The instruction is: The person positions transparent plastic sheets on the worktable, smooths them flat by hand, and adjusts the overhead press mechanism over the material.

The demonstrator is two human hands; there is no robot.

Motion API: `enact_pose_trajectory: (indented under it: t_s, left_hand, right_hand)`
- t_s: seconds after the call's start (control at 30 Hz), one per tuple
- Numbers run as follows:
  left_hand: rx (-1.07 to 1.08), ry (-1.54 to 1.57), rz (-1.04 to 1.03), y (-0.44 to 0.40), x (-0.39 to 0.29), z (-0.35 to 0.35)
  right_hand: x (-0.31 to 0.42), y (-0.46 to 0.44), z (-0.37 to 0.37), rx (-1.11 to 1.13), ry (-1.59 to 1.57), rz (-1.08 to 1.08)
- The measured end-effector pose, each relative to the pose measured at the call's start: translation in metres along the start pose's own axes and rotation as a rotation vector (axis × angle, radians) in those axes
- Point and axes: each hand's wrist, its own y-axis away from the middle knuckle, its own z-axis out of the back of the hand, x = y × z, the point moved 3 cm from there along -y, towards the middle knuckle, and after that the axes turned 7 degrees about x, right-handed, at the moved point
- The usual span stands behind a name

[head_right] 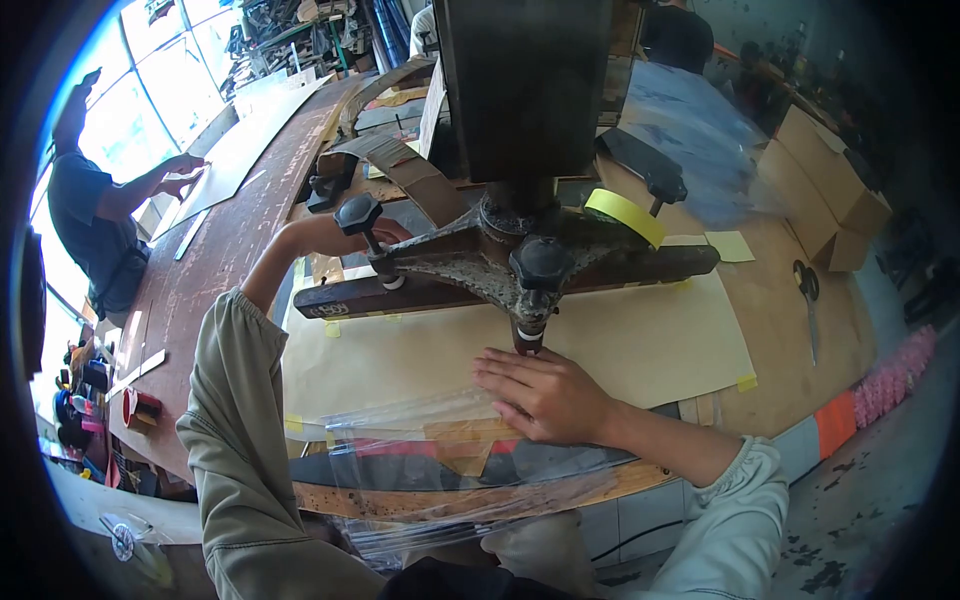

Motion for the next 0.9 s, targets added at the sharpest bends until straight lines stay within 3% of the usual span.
enact_pose_trajectory:
  t_s: [0.3,0.5,0.63,0.9]
  left_hand:
    - [0.022,0.075,-0.177,-0.006,-0.009,0.003]
    - [0.081,0.086,-0.344,-0.065,0.042,0.0]
    - [0.08,-0.1,-0.313,-0.09,0.031,0.003]
    - [0.031,-0.037,-0.258,-0.091,0.025,-0.001]
  right_hand:
    - [-0.001,0.001,-0.002,0.013,-0.012,-0.024]
    - [0.0,0.003,-0.001,0.003,0.005,-0.03]
    - [-0.001,0.002,-0.002,-0.026,0.011,-0.007]
    - [-0.003,0.004,-0.005,-0.015,0.0,-0.012]
